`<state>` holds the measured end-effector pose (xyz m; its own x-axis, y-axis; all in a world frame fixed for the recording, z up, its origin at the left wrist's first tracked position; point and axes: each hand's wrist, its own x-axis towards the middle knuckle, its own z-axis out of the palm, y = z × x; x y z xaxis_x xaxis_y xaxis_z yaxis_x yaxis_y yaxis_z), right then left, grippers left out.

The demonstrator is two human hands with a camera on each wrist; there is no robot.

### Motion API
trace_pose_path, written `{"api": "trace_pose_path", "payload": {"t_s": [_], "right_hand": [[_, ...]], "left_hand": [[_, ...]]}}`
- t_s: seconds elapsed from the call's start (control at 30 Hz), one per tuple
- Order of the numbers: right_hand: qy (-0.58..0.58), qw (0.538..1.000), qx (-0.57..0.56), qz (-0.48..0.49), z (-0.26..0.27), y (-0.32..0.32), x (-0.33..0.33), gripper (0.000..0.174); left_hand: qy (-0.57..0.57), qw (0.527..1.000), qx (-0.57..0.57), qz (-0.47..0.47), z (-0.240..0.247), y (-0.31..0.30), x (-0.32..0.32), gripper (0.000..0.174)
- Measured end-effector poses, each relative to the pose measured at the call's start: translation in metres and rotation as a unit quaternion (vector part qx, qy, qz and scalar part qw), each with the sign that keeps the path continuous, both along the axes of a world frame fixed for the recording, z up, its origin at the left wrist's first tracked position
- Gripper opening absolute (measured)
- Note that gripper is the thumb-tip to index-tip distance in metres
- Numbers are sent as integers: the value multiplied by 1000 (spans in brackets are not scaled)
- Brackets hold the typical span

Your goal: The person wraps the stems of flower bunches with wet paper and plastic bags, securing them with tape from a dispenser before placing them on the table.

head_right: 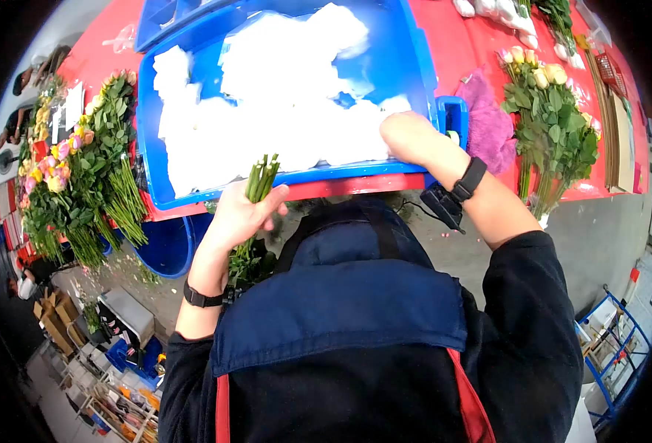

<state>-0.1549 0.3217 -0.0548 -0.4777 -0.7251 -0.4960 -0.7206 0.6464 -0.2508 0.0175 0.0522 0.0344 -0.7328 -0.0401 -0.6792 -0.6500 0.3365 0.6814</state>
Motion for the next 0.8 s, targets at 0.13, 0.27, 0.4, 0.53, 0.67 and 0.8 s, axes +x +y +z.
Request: {"api": "trace_pose_path", "payload": {"t_s": [0.13,0.27,0.4,0.53,0.67,0.8], "right_hand": [[-92,984,-140,-64,7,4,-8,12],[-242,911,-240,-231,29,7,-11,11],[-337,836,-328,-283,26,1,3,10],[-397,767,-406,-299,30,-28,29,11],[-343,753,-412,-381,34,-35,33,14],[-242,855,-333,-317,25,-25,35,17]], "left_hand": [[-3,1000,5,-9,9,17,-20,31],[8,999,49,19,5,22,-37,26],[39,994,81,65,0,37,-50,21],[28,995,69,61,-18,47,-65,19],[50,991,43,113,-35,48,-68,10],[48,982,88,163,-40,54,-69,9]]}}
